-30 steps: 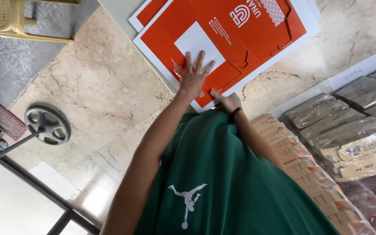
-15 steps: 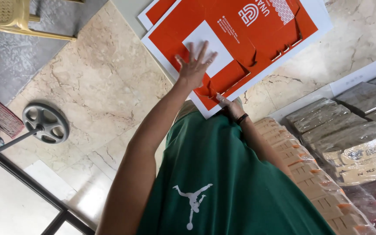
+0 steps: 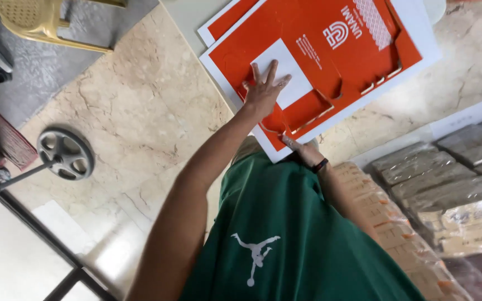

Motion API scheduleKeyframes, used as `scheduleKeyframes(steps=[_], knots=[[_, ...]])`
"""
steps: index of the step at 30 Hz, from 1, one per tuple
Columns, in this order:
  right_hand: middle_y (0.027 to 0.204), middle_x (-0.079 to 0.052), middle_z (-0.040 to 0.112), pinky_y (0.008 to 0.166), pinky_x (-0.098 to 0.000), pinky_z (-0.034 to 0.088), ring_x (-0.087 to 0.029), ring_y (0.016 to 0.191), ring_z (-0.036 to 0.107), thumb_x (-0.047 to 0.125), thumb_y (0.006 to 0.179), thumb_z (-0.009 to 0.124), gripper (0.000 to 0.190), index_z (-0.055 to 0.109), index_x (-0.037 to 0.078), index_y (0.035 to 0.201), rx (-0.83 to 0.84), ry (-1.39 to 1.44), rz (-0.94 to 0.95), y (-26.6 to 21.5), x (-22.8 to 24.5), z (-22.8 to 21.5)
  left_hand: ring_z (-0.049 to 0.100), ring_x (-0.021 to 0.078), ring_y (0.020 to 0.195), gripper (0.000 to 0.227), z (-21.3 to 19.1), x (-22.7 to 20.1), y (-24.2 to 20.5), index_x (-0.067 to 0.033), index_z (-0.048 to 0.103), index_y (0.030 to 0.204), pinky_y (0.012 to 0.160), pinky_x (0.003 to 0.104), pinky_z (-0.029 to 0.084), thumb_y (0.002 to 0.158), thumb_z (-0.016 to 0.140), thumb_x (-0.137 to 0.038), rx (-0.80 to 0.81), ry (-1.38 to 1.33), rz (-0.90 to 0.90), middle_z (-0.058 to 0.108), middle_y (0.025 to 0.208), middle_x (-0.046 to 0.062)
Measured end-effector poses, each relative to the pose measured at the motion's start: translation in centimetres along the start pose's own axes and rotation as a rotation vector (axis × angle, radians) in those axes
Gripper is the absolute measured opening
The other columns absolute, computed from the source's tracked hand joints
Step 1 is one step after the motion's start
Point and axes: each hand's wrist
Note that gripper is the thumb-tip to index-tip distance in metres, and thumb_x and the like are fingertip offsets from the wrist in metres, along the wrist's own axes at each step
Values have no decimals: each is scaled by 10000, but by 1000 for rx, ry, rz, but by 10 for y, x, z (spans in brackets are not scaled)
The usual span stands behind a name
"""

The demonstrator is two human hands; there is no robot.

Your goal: The person assembles red and white cardboard boxes by folding the flaps and tucking them into slots. They repeatedly pick up flat box pieces, fold them into shape, and stack the finished boxes on a pile to the right.

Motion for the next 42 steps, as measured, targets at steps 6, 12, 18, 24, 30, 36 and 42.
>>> scheduleKeyframes(steps=[6, 12, 18, 24, 30, 36, 42], knots=[[1484, -345, 482, 1063, -614, 438, -500, 1306, 545, 392, 1000, 678, 860, 251, -90, 1571, 139, 309, 350, 135, -180, -32, 193, 472, 1550, 866, -57, 50, 65, -166, 299, 1657, 1203, 727, 216, 998, 775, -466, -541, -56, -88, 188, 1687, 217], [1248, -375, 582, 912, -641, 533, -498, 1012, 687, 453, 782, 952, 992, 434, -80, 1439, -395, 924, 253, 108, -137, -32, 454, 479, 1379, 931, -67, 80, 143, -121, 336, 1593, 1124, 723, 310, 897, 733, -594, -537, -385, -163, 486, 1423, 257], [1190, -343, 630, 909, -603, 529, -490, 1101, 651, 454, 748, 949, 954, 544, -194, 1319, -464, 661, 295, 21, -49, -26, 490, 413, 1412, 893, -163, 65, 38, -56, 512, 1513, 1166, 558, 369, 828, 749, -577, -31, -694, -25, 548, 1491, 237], [413, -200, 546, 576, -438, 533, -308, 447, 553, 518, 774, 877, 719, 686, -80, 424, -568, 326, 73, -8, -5, -23, 498, 475, 1380, 766, -124, 70, 28, 10, 560, 1454, 1121, 575, 396, 881, 752, -460, -104, -969, 85, 574, 1427, 301], [1434, -440, 445, 1073, -593, 509, -554, 1270, 536, -259, 734, 320, 629, 521, -234, 1330, -427, 607, -295, 82, -77, -129, 647, 414, 1127, 464, -87, 102, -20, 57, 708, 1168, 942, 524, 464, 865, 777, -288, -525, -1304, 172, 649, 1117, 257], [1208, -254, 716, 1107, -576, 447, -394, 1162, 648, 133, 927, 772, 258, 770, -7, 1143, -61, -125, -270, 160, -48, -247, 286, 58, 479, 460, 46, 73, -46, -146, 535, 589, 465, 231, 228, 881, 878, -236, -826, -1705, -128, 345, 503, -47], [1352, -326, 619, 1153, -615, 371, -543, 1287, 533, 398, 886, 773, 672, 638, -92, 1327, 214, -913, -188, 182, 126, -281, 684, 377, 1118, 203, 207, -45, -37, 54, 721, 1056, 1006, 546, 509, 987, 541, -10, -1118, -1708, -209, 706, 1142, 244]])
Point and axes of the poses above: each hand's wrist, its own y-axis towards the middle knuckle, its own z-axis out of the palm, x = y × z
